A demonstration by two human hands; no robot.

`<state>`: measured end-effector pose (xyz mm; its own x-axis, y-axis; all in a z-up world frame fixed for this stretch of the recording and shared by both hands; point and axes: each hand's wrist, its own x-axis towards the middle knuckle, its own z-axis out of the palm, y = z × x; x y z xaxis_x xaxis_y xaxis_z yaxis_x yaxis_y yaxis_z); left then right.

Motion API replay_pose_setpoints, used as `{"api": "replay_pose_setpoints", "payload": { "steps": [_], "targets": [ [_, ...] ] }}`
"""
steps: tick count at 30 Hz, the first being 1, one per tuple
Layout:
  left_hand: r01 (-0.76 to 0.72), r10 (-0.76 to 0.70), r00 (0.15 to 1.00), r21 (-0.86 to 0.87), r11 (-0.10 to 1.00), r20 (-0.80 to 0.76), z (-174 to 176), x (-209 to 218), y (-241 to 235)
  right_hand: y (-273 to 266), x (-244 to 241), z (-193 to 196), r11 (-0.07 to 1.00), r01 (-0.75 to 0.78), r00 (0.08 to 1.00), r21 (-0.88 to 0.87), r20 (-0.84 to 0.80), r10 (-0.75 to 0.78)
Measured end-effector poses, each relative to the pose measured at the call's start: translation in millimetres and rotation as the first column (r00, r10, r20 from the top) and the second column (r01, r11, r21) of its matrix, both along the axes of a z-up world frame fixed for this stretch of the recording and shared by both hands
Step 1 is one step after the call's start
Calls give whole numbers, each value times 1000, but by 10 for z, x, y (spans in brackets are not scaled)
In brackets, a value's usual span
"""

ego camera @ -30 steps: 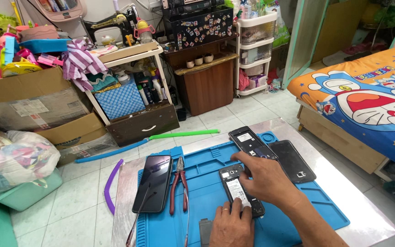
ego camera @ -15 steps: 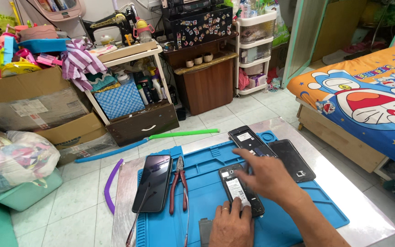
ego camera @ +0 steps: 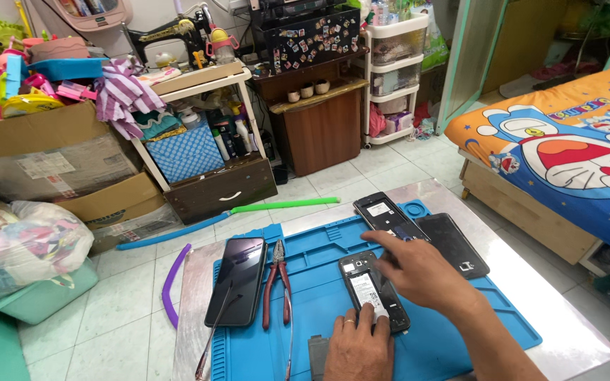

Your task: The person works on a disassembled smartphone placed on a blue mat, using their hands to point at and touch the internal battery and components. They handle the phone's internal parts and occasionally pick up a small tool to interact with the device.

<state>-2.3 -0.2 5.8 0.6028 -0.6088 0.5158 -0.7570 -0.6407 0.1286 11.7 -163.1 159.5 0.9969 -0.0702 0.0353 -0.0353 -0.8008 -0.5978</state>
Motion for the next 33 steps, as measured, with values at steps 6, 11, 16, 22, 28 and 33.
{"api": "replay_pose_setpoints", "payload": {
  "steps": [6, 11, 16, 22, 28, 33],
  "targets": [
    [-3, 3, 1000, -11, 1000, -16, -75, 28, -19, -66, 97, -283, 991, -20, 982, -129, 184, 44],
    [21, -21, 999, -1, 1000, -35, -18, 13, 17, -48, 128, -340, 992, -28, 974, -125, 221, 55],
    [10, -9, 999, -44, 999, 32, 2, 21, -2, 46, -11, 23, 994, -112, 993, 19, 38, 111],
    [24, -24, 1000, -19, 1000, -5, -26, 4, 13, 13, -28, 51, 986, 48, 993, 162, -113, -30],
    [28, -27, 998, 17, 999, -53, 21, 16, 29, -7, 51, -92, 998, -16, 999, 68, 37, 13],
    [82, -82, 996, 2, 997, 27, -1, 31, 79, -26, 125, -214, 999, -34, 982, 3, 188, 33]
  ]
}}
